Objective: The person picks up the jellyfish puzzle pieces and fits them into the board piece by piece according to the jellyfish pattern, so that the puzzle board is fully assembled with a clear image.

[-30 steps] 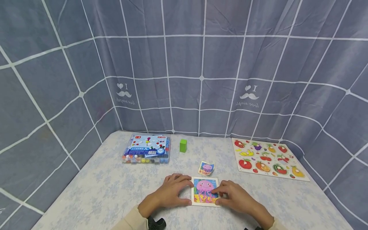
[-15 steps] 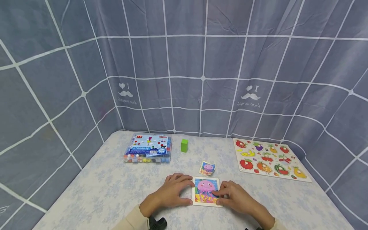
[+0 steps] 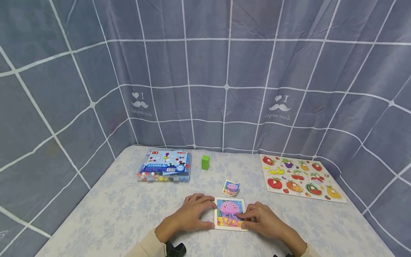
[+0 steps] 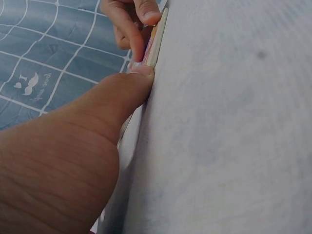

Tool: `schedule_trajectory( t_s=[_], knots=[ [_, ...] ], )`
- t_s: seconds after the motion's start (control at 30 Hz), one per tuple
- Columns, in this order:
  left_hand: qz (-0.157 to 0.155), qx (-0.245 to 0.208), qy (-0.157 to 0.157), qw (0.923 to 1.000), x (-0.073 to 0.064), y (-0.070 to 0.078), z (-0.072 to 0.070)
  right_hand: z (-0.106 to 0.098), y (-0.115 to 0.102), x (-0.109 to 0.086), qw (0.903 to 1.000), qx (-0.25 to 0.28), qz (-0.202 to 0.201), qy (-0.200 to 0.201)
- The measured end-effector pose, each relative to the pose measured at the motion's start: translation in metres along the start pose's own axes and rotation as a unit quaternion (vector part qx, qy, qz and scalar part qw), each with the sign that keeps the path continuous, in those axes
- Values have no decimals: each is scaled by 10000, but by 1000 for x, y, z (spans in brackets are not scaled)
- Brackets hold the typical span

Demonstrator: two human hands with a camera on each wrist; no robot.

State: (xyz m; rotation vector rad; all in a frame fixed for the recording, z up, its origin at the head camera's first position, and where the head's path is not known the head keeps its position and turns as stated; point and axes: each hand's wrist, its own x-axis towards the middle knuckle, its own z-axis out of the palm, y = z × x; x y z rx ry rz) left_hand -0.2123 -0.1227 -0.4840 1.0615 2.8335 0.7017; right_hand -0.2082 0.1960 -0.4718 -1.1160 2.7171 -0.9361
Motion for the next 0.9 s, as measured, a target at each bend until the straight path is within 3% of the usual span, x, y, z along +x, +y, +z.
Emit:
schedule_trajectory(
  t_s=[0.23,0.6,0.9],
  knots=[
    [71,-32,26,10000,1,1,-1,1,3,-1,9996,61,-169,207],
    [-3,27,26,10000,-1,0,-2,-4,0,4,10000,35,-78,-50],
    [43,170,-48,9998,3,1,-4,-15,0,7,9979,-37,638,-67]
  ],
)
